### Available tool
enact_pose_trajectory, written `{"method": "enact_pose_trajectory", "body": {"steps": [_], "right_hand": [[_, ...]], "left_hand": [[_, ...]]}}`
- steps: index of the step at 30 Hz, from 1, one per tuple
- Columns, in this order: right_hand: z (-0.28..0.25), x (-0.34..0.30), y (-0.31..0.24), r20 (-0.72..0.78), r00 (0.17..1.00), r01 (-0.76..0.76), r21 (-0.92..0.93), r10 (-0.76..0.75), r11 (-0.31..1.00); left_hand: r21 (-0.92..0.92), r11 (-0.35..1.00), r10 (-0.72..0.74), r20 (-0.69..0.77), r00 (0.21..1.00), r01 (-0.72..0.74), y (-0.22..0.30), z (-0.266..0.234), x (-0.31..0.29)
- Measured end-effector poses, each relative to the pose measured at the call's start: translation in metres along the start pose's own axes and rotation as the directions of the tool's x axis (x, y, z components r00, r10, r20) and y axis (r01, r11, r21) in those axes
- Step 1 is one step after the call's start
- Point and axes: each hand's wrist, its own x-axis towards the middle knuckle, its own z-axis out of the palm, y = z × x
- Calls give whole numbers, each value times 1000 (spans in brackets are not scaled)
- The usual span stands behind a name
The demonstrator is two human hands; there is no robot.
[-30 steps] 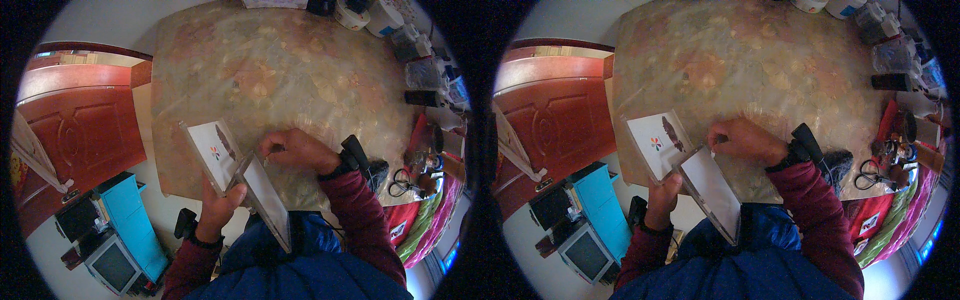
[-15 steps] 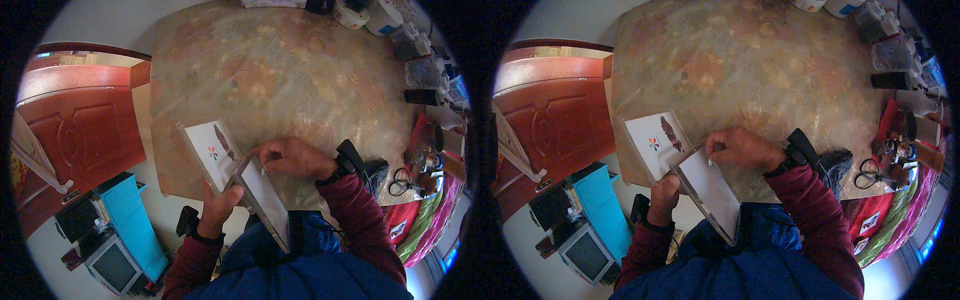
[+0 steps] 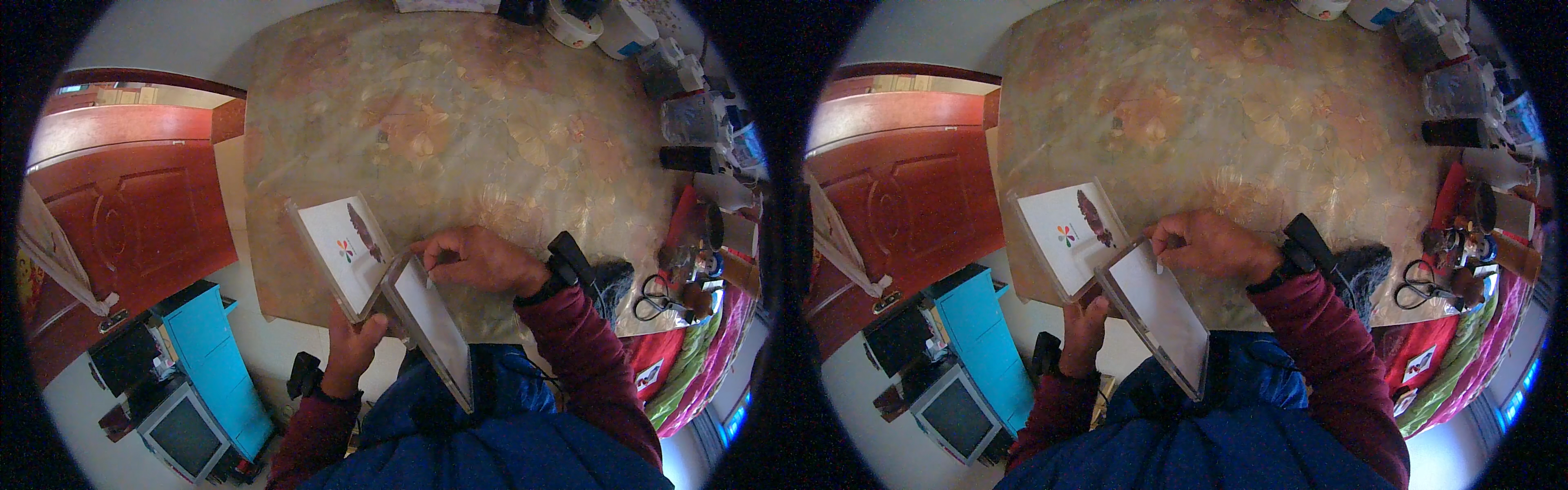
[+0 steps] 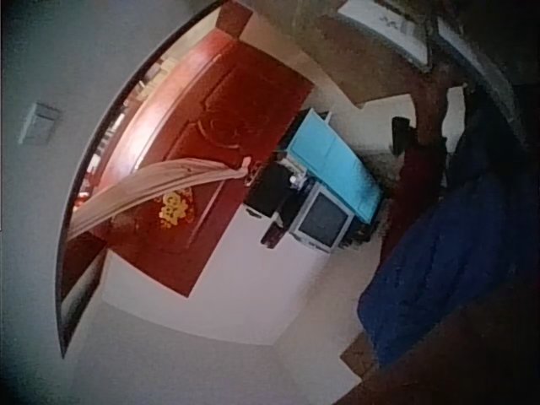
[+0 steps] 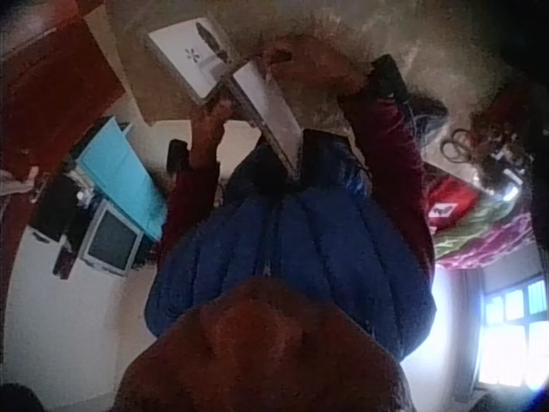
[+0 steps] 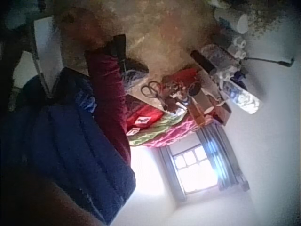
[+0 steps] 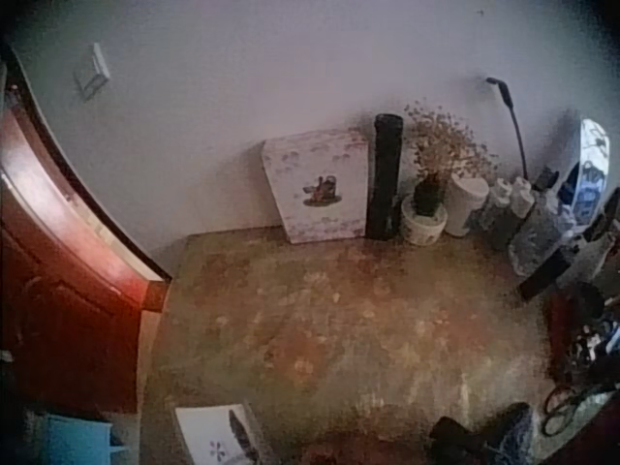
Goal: The person picks up a printed photograph and a clear plastic frame from a bed, then moves to a table. They insert the photograph into the frame, align the edges, and secure the frame by snapping the back panel into place. The completed framed photo is then placed on the table.
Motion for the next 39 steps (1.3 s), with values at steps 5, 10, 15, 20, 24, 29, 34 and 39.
{"method": "enact_pose_trajectory", "body": {"steps": [5,10,15,20,24,29,34,39], "right_hand": [[0,1,0,14,1000,2,7,-2,1000],[0,0,-1,1,1000,-29,-3,29,1000],[3,0,1,-12,999,-30,9,30,1000],[5,-2,3,-15,1000,23,-36,-24,999],[7,-2,5,-40,998,43,-32,-44,999],[8,-2,5,-35,999,34,-7,-34,999],[6,-2,3,-4,1000,12,-25,-12,1000],[6,-2,3,-9,1000,15,-75,-15,997]], "left_hand": [[43,998,-38,-73,997,41,-4,-4,-1],[42,998,-36,-84,996,40,-11,-3,-1],[-11,993,-119,-140,983,118,-16,-4,1],[-69,991,-128,-173,977,118,-15,3,4],[-140,986,-119,-177,977,94,-7,11,6],[-50,990,-135,-163,977,128,3,14,7],[-22,993,-120,-130,984,118,3,12,10],[-23,989,-145,-147,978,144,3,12,12]]}}
